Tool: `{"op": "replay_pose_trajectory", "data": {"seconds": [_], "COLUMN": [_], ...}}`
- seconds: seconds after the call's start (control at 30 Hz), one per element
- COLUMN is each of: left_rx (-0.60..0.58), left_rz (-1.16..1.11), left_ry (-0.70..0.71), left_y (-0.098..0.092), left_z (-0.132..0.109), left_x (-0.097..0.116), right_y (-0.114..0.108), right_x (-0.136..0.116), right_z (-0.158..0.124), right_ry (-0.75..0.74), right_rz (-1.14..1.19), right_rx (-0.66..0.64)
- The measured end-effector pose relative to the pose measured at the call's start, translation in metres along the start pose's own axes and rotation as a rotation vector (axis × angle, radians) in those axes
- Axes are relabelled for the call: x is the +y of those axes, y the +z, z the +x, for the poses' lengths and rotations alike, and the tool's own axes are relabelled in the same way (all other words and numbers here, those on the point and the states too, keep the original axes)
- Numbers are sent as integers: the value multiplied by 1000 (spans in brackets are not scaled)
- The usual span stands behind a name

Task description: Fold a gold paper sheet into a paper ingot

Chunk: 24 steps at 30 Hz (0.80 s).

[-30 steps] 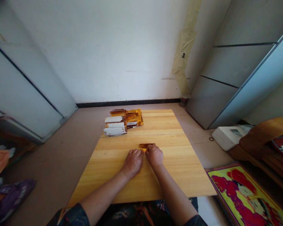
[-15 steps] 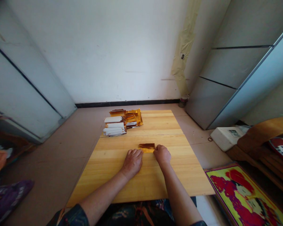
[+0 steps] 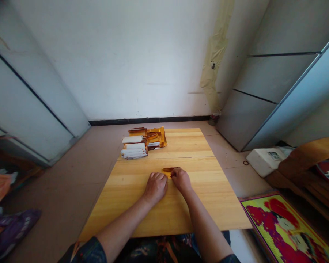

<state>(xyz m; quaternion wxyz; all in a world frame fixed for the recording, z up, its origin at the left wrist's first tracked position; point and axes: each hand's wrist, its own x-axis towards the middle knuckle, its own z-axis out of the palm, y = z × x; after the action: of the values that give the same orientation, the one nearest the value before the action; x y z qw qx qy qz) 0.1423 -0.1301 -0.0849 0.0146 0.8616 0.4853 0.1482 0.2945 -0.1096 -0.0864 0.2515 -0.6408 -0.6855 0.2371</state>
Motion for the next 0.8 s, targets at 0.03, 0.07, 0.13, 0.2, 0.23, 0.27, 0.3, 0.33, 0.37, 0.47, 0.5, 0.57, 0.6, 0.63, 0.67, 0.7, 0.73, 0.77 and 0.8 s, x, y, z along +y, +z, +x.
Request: {"op": "replay_pose_trajectory", "data": {"seconds": [0.03,0.07,0.13,0.2,0.23,0.27,0.3,0.33,0.37,0.47,0.5,0.57,0.6,0.63,0.67,0.7,0.73,0.77,0.8], "left_rx": [-4,-8,-2,27,43,58,66,69,64,38,27,5,-10,-28,-45,-59,-68,-72,-71], "left_rz": [-28,-60,-115,-146,-153,-156,-154,-149,-142,-130,-134,-147,-155,-162,-168,-173,-176,-179,-179], "left_ry": [-45,-107,-266,-401,-442,-466,-474,-474,-471,-463,-465,-474,-479,-487,-497,-506,-516,-524,-530], "left_y": [0,-1,0,2,3,5,7,8,9,11,11,9,8,8,7,6,5,4,4], "left_z": [4,8,15,19,20,20,20,19,19,18,19,20,20,21,21,21,21,20,20], "left_x": [-1,-2,-3,-3,-2,-2,-1,0,1,1,1,0,-1,-2,-2,-3,-4,-5,-6], "right_y": [-1,-3,-7,-9,-9,-9,-9,-8,-8,-8,-8,-8,-8,-8,-8,-8,-8,-7,-7], "right_x": [0,0,0,-2,-3,-4,-5,-6,-7,-8,-8,-7,-7,-7,-6,-5,-5,-4,-4], "right_z": [2,4,7,9,9,10,10,10,10,10,10,9,9,9,10,10,10,10,10], "right_ry": [8,8,10,18,23,28,32,35,38,49,55,67,73,79,86,92,98,104,109], "right_rz": [-4,-4,-8,-21,-30,-40,-49,-56,-61,-67,-69,-71,-73,-74,-76,-79,-81,-85,-88], "right_rx": [-17,-34,-64,-83,-88,-89,-90,-91,-93,-100,-101,-101,-102,-102,-101,-99,-98,-97,-97]}}
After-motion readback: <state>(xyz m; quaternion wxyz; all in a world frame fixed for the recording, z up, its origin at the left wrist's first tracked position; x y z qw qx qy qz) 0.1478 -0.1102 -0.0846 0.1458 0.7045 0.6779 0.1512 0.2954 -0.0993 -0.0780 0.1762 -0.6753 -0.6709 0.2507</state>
